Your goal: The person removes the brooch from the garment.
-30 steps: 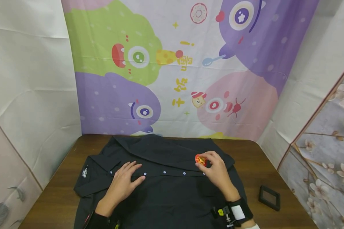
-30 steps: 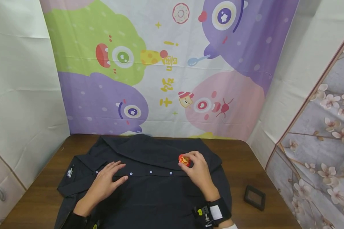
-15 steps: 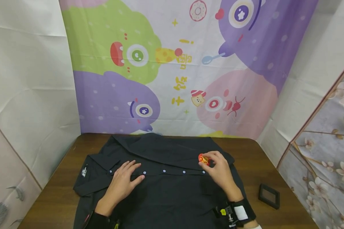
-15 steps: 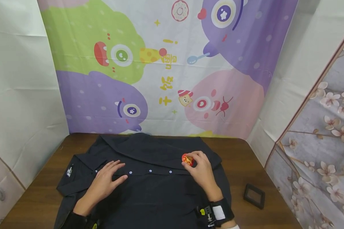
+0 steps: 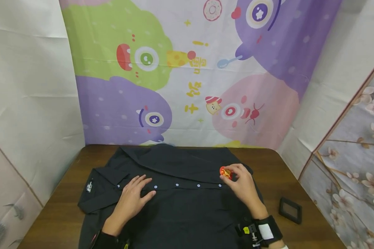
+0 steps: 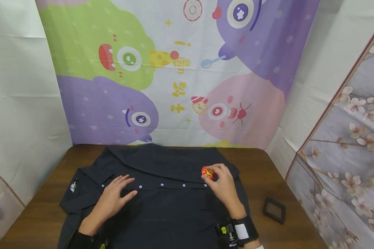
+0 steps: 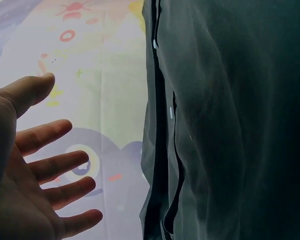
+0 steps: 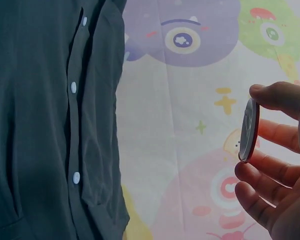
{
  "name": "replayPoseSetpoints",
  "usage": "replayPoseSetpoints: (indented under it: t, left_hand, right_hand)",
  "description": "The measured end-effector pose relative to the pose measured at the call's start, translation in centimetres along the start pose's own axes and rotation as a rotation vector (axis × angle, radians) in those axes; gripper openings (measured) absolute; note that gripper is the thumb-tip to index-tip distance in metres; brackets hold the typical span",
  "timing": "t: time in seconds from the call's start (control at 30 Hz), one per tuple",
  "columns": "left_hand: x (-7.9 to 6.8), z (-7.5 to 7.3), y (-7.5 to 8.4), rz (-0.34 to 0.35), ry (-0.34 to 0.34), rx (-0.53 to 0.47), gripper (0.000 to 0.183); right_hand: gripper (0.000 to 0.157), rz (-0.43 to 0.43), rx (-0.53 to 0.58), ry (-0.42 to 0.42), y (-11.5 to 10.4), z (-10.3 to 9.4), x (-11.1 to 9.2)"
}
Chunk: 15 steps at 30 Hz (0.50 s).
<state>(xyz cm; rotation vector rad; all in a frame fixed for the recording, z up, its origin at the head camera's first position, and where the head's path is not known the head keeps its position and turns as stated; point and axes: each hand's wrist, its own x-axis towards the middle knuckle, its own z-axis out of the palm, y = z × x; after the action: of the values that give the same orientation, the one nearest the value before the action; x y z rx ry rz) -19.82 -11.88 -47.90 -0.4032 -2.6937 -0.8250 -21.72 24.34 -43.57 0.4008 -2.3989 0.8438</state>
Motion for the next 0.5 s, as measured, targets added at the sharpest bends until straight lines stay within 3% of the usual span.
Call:
replayPoseSetpoints:
  t: [0.5]
  left_hand:
    - [-0.17,-0.28,-0.43,0.002,-0.001,0.005,0.048]
  right_hand:
    - [0.031,0.056,0.005,0.014,0.72,-0.87,-0.34]
